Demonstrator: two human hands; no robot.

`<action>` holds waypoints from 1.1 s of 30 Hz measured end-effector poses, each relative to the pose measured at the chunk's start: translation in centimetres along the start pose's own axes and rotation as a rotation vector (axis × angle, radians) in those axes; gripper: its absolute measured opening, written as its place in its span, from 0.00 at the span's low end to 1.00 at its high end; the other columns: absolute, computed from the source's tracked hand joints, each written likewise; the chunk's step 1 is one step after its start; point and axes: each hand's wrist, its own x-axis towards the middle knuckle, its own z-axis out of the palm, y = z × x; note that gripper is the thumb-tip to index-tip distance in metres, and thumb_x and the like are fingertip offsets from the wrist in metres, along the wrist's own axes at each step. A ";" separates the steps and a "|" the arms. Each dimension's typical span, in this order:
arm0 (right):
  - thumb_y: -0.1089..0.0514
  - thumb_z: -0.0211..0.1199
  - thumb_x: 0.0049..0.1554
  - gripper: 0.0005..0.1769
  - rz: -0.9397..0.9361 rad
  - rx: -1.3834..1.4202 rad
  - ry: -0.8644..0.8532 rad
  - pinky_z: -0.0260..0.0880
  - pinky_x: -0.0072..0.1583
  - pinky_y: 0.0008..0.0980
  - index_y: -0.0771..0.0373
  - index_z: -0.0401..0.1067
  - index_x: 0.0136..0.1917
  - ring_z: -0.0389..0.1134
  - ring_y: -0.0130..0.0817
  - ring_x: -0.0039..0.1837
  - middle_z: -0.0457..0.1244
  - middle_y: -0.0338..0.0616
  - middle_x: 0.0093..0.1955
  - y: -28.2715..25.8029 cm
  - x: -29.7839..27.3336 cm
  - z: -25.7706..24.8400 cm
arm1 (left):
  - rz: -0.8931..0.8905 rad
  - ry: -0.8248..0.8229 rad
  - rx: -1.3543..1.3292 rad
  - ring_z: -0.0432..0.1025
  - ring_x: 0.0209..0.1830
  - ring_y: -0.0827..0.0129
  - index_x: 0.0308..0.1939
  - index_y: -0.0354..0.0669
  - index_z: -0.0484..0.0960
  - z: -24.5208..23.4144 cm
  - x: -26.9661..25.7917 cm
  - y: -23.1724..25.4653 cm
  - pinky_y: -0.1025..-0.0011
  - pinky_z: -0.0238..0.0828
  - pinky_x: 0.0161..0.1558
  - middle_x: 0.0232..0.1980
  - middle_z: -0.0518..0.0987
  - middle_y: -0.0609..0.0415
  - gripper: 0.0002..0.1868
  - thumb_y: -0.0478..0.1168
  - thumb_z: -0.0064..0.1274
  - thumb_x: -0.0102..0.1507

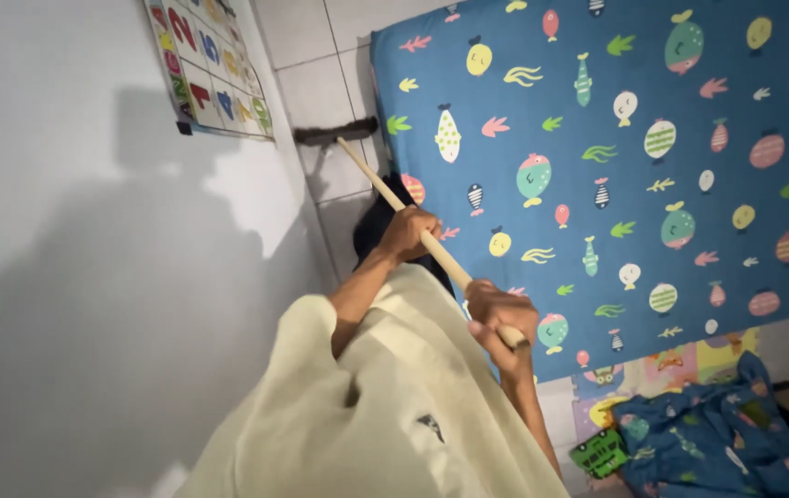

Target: The recorder is sweeping the tiled floor with a long-handled broom, moving from a common area into a bedroom.

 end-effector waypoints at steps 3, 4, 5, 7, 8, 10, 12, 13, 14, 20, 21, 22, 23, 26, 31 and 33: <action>0.62 0.62 0.55 0.16 -0.153 0.021 0.163 0.68 0.58 0.50 0.65 0.58 0.31 0.60 0.39 0.38 0.57 0.43 0.32 -0.9 -0.4 1.6 | 0.145 0.031 0.109 0.72 0.24 0.52 0.18 0.44 0.70 -0.5 1.4 0.4 0.58 0.66 0.32 0.21 0.73 0.49 0.13 0.34 0.58 0.54; 0.62 0.62 0.55 0.16 -0.142 0.028 0.155 0.68 0.58 0.50 0.65 0.58 0.31 0.60 0.39 0.38 0.57 0.43 0.32 -0.5 -0.9 1.9 | 0.131 0.036 0.112 0.72 0.24 0.52 0.18 0.44 0.70 -1.1 2.1 1.0 0.58 0.66 0.32 0.21 0.73 0.49 0.13 0.34 0.58 0.54; 0.60 0.63 0.57 0.17 -0.188 0.020 0.240 0.69 0.61 0.52 0.66 0.60 0.32 0.63 0.39 0.39 0.59 0.43 0.33 -0.1 -1.3 2.3 | 0.158 0.057 0.100 0.72 0.24 0.54 0.18 0.45 0.70 -1.8 2.8 1.5 0.59 0.66 0.33 0.20 0.73 0.51 0.13 0.34 0.58 0.54; 0.58 0.63 0.60 0.18 -0.243 0.018 0.322 0.70 0.63 0.54 0.67 0.63 0.33 0.66 0.39 0.41 0.61 0.43 0.34 1.3 -1.0 2.7 | 0.190 0.082 0.100 0.72 0.24 0.55 0.17 0.46 0.70 -3.7 5.0 0.9 0.60 0.67 0.34 0.20 0.72 0.53 0.14 0.33 0.58 0.55; 0.57 0.61 0.61 0.17 -0.187 -0.080 0.359 0.71 0.63 0.52 0.69 0.66 0.35 0.66 0.37 0.41 0.63 0.45 0.36 2.0 -0.6 2.6 | 0.195 0.113 0.110 0.72 0.24 0.55 0.18 0.46 0.70 -4.2 6.0 0.3 0.59 0.67 0.35 0.21 0.72 0.52 0.14 0.33 0.58 0.55; 0.56 0.59 0.63 0.17 -0.125 -0.178 0.387 0.72 0.63 0.49 0.71 0.68 0.38 0.67 0.35 0.41 0.66 0.46 0.39 4.2 1.0 2.7 | 0.191 0.151 0.120 0.72 0.25 0.55 0.19 0.46 0.71 -5.8 7.6 -0.6 0.59 0.68 0.35 0.22 0.72 0.52 0.14 0.32 0.58 0.56; 0.58 0.58 0.68 0.18 -0.056 -0.295 0.284 0.71 0.70 0.45 0.72 0.68 0.39 0.70 0.41 0.54 0.69 0.50 0.46 7.1 3.6 3.2 | 0.176 0.279 0.151 0.72 0.27 0.53 0.20 0.44 0.69 -8.1 8.9 -1.2 0.59 0.69 0.37 0.23 0.72 0.51 0.14 0.32 0.58 0.56; 0.58 0.58 0.68 0.18 -0.057 -0.291 0.276 0.71 0.70 0.45 0.72 0.68 0.39 0.70 0.41 0.54 0.69 0.50 0.46 8.8 4.1 3.9 | 0.173 0.285 0.156 0.72 0.27 0.53 0.20 0.44 0.69 -8.1 8.5 -2.7 0.59 0.69 0.37 0.23 0.72 0.51 0.14 0.32 0.58 0.56; 0.61 0.57 0.68 0.16 -0.078 -0.317 0.232 0.70 0.70 0.45 0.73 0.69 0.39 0.71 0.41 0.54 0.68 0.51 0.45 10.5 4.6 4.7 | 0.152 0.362 0.220 0.71 0.29 0.51 0.21 0.43 0.68 -8.2 8.3 -4.2 0.58 0.68 0.38 0.25 0.72 0.48 0.14 0.32 0.57 0.56; 0.64 0.55 0.68 0.16 0.087 -0.310 0.391 0.68 0.55 0.36 0.75 0.70 0.39 0.66 0.34 0.48 0.67 0.51 0.43 10.4 1.7 8.9 | -0.160 0.161 -0.207 0.66 0.25 0.53 0.16 0.43 0.63 -4.1 2.3 -11.7 0.54 0.64 0.35 0.21 0.67 0.50 0.20 0.37 0.53 0.61; 0.63 0.55 0.68 0.16 0.050 -0.320 0.449 0.71 0.58 0.36 0.73 0.70 0.39 0.70 0.35 0.51 0.69 0.51 0.45 8.9 0.3 9.4 | 0.157 0.143 0.219 0.70 0.28 0.53 0.16 0.45 0.66 -4.5 1.1 -9.4 0.55 0.68 0.38 0.23 0.72 0.51 0.19 0.37 0.55 0.59; 0.63 0.55 0.68 0.16 0.066 -0.336 0.454 0.71 0.58 0.36 0.73 0.70 0.39 0.70 0.35 0.51 0.69 0.51 0.45 7.8 -1.6 9.2 | 0.148 0.136 0.198 0.70 0.28 0.53 0.16 0.45 0.66 -3.5 -0.4 -8.1 0.55 0.68 0.38 0.23 0.72 0.51 0.19 0.37 0.55 0.59; 0.61 0.56 0.68 0.15 0.173 -0.326 0.565 0.70 0.55 0.35 0.74 0.73 0.44 0.68 0.34 0.48 0.69 0.51 0.44 6.6 -3.5 9.0 | 0.149 -0.025 0.178 0.71 0.26 0.53 0.15 0.47 0.69 -2.5 -2.0 -6.7 0.55 0.68 0.35 0.21 0.73 0.51 0.14 0.40 0.57 0.53; 0.58 0.56 0.68 0.16 0.239 -0.316 0.658 0.70 0.52 0.36 0.74 0.75 0.46 0.67 0.33 0.46 0.69 0.52 0.45 3.0 -6.3 8.1 | 0.054 -0.201 0.109 0.73 0.25 0.50 0.14 0.48 0.73 -0.1 -4.8 -3.2 0.55 0.69 0.31 0.20 0.74 0.48 0.12 0.43 0.60 0.48; 0.58 0.55 0.70 0.19 0.196 -0.395 0.588 0.70 0.60 0.41 0.74 0.70 0.41 0.67 0.36 0.47 0.68 0.54 0.44 -3.0 -8.6 7.4 | -0.141 -0.368 -0.105 0.73 0.23 0.47 0.15 0.44 0.74 0.2 -5.0 3.5 0.54 0.70 0.28 0.20 0.74 0.45 0.09 0.41 0.58 0.43; 0.57 0.55 0.70 0.19 0.117 -0.346 0.471 0.70 0.59 0.44 0.69 0.65 0.38 0.65 0.36 0.44 0.65 0.52 0.41 -4.0 -8.2 7.5 | 0.121 -0.344 -0.179 0.74 0.23 0.47 0.15 0.47 0.77 0.1 -5.2 4.3 0.54 0.70 0.26 0.20 0.76 0.47 0.04 0.39 0.56 0.41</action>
